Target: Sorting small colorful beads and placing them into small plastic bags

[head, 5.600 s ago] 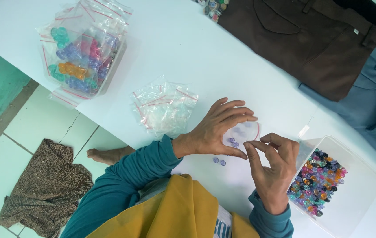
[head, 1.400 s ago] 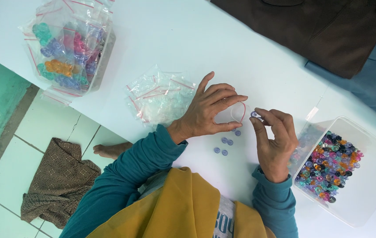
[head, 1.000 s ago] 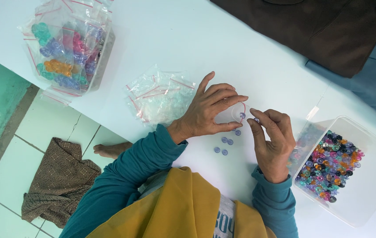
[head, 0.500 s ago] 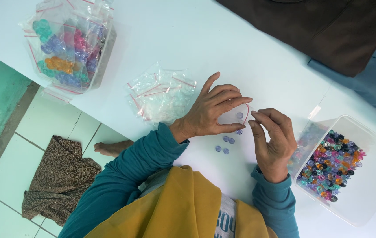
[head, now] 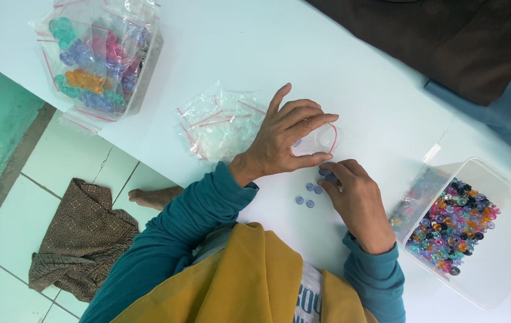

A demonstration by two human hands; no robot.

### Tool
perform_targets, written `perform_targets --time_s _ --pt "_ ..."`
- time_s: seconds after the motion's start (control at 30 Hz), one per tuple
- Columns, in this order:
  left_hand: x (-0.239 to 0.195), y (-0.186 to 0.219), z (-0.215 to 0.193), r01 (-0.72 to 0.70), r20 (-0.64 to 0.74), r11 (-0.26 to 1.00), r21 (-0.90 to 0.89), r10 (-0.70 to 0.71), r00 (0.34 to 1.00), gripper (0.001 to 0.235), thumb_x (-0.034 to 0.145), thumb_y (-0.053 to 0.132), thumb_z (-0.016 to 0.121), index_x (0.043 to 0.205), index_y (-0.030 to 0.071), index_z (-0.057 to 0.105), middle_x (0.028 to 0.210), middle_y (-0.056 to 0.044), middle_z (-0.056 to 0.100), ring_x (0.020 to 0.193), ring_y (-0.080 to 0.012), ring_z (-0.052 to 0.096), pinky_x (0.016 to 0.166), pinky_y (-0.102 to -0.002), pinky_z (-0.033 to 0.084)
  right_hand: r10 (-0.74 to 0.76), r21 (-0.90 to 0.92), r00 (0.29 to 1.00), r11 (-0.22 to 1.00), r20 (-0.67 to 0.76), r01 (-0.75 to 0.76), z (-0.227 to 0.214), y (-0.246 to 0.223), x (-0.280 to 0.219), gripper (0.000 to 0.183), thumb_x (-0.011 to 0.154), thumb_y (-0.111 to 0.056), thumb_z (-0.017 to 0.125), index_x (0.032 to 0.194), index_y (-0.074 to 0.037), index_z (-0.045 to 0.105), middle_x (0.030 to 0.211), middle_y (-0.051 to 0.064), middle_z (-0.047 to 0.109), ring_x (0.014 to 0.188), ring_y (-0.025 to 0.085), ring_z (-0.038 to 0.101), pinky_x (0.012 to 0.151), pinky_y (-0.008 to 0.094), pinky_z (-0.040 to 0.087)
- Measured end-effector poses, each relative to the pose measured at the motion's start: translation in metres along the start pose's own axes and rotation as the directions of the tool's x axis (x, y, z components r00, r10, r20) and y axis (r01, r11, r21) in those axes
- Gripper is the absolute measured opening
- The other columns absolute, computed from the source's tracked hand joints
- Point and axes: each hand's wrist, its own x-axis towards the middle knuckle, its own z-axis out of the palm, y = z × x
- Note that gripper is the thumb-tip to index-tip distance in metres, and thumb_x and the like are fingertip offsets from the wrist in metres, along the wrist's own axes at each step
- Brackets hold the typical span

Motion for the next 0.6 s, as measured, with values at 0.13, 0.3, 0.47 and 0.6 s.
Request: perform_targets --time_s 0.13,0.3,0.47,0.6 --pt "-0.001 0.002 0.003 -0.007 0.012 1.0 -0.013 0.007 1.0 0.062 0.087 0.053 0.079 0.136 0.019 0.064 0.116 0.0 0.067 0.123 -0.0214 0.061 0.127 -0.057 0.013 -0.012 -0.02 1.0 1.0 -0.024 0.012 0.01 0.008 0.002 0.015 0.089 -0.002 0.076 0.103 0.001 0.076 0.089 0.019 0.068 0.08 0.033 0.075 0.06 0.038 0.06" --pt "-0.002 0.004 0.005 -0.025 0.022 1.0 -0.013 0.026 0.999 0.06 0.087 0.054 0.078 0.134 0.018 0.065 0.115 0.001 0.067 0.122 -0.0208 0.061 0.126 -0.057 0.014 -0.035 0.03 0.998 0.999 -0.06 0.036 0.012 0.013 0.0 0.011 0.088 0.0 0.078 0.096 0.005 0.074 0.085 0.019 0.067 0.075 0.034 0.073 0.056 0.038 0.058" --pt "-0.004 0.009 0.007 -0.031 0.042 0.999 -0.027 0.032 0.999 0.06 0.087 0.051 0.079 0.134 0.018 0.064 0.115 0.0 0.066 0.123 -0.0212 0.06 0.127 -0.058 0.013 -0.089 0.112 0.949 0.986 -0.302 0.128 0.0 0.019 -0.005 0.013 0.095 0.0 0.077 0.106 0.005 0.073 0.091 0.016 0.063 0.079 0.031 0.071 0.058 0.037 0.056" --pt "-0.005 0.011 0.009 -0.043 0.063 0.998 -0.039 0.046 0.997 0.06 0.086 0.049 0.081 0.135 0.018 0.063 0.115 0.0 0.066 0.123 -0.0211 0.06 0.127 -0.06 0.014 -0.093 0.197 0.847 0.954 -0.523 0.226 -0.01 0.011 -0.009 0.018 0.1 0.007 0.076 0.118 0.005 0.075 0.095 0.014 0.058 0.085 0.027 0.069 0.065 0.034 0.055"
